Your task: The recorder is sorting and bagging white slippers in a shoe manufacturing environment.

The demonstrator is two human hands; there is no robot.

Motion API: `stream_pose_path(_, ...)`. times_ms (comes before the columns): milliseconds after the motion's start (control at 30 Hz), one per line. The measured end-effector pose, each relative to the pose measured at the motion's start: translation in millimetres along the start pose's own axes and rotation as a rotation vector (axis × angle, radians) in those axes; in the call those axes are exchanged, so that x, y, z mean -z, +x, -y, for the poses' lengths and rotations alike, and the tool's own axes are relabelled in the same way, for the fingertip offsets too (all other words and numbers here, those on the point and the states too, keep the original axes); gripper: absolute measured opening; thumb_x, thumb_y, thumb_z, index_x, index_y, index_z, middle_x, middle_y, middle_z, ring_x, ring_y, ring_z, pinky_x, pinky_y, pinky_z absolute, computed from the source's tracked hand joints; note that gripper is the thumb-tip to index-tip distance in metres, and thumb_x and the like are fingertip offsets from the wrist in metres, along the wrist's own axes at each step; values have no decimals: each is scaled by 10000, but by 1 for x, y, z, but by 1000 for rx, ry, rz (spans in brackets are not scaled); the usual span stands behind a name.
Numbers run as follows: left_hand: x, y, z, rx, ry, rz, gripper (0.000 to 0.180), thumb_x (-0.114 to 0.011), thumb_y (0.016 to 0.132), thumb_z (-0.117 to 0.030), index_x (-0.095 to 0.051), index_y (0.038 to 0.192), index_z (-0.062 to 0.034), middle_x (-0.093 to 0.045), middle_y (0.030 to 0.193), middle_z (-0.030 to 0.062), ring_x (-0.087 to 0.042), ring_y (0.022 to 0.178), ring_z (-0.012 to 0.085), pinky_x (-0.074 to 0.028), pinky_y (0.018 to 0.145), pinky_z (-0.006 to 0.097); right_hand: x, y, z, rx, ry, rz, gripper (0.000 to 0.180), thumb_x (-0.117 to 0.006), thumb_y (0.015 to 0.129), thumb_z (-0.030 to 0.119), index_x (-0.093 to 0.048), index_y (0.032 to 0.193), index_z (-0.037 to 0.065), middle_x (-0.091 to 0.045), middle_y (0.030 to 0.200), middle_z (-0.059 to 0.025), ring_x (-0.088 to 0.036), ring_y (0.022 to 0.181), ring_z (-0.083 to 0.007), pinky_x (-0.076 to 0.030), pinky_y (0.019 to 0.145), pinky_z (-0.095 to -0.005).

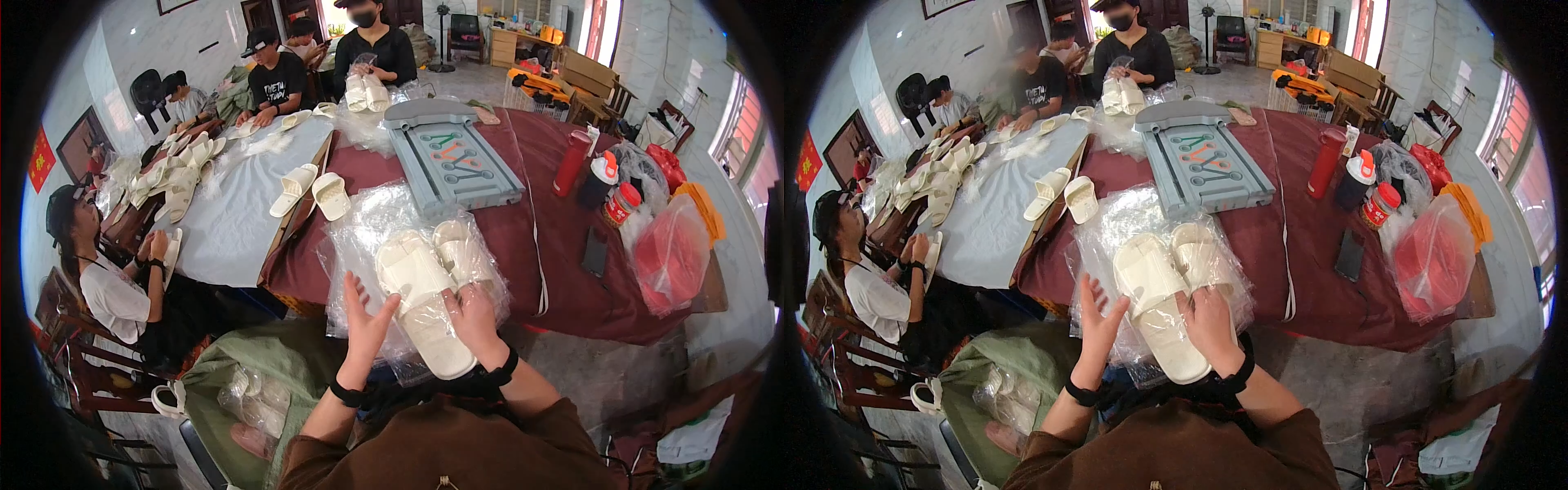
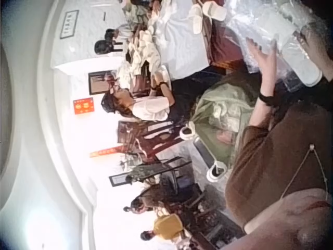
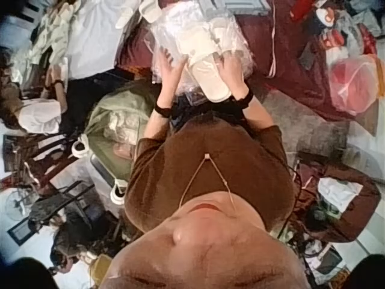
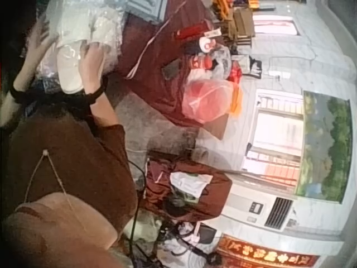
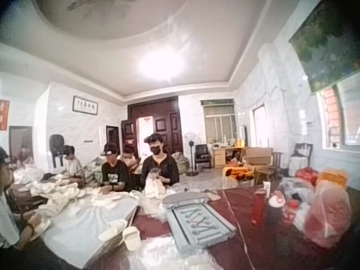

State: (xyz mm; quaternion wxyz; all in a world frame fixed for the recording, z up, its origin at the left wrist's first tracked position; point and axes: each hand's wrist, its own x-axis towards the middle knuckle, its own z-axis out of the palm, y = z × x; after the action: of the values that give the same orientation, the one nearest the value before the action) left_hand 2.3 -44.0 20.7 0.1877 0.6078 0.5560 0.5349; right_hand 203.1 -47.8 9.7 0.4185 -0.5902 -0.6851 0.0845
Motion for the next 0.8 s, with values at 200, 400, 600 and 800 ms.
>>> stream_pose_path(200,0,-14,-4,583,-1234,489,711,-639,949,-259,-266,1500,-9,-450,1458,130,-464,1321,247,-395,1089,398,6,-1,23,33,181,-56,301,-608,953,245,-585,863,-41,-567,832,-244,-559,828,-423,-430,730,-495)
stream_pose_path(400,3,-14,-5,695,-1327,756,674,-616,963,-219,-259,1503,-33,-456,1449,121,-485,1310,244,-439,1070,417,-5,-5,-1,48,165,-105,248,-616,945,203,-549,862,-21,-569,861,-237,-566,801,-413,-434,693,-492)
stream_pose_path(600,-5,-37,-9,813,-1062,815,604,-561,997,-129,-245,1503,-35,-482,1414,112,-534,1253,211,-521,971,362,0,9,-6,-43,-3,-223,295,-644,922,224,-554,773,-14,-563,807,-225,-577,727,-419,-459,658,-513)
stream_pose_path(800,-11,-31,1,695,-941,650,573,-594,980,-113,-301,1466,-29,-532,1362,99,-565,1196,186,-534,928,338,-11,6,3,46,-34,-137,240,-628,932,199,-578,796,8,-588,826,-201,-585,721,-392,-442,604,-490)
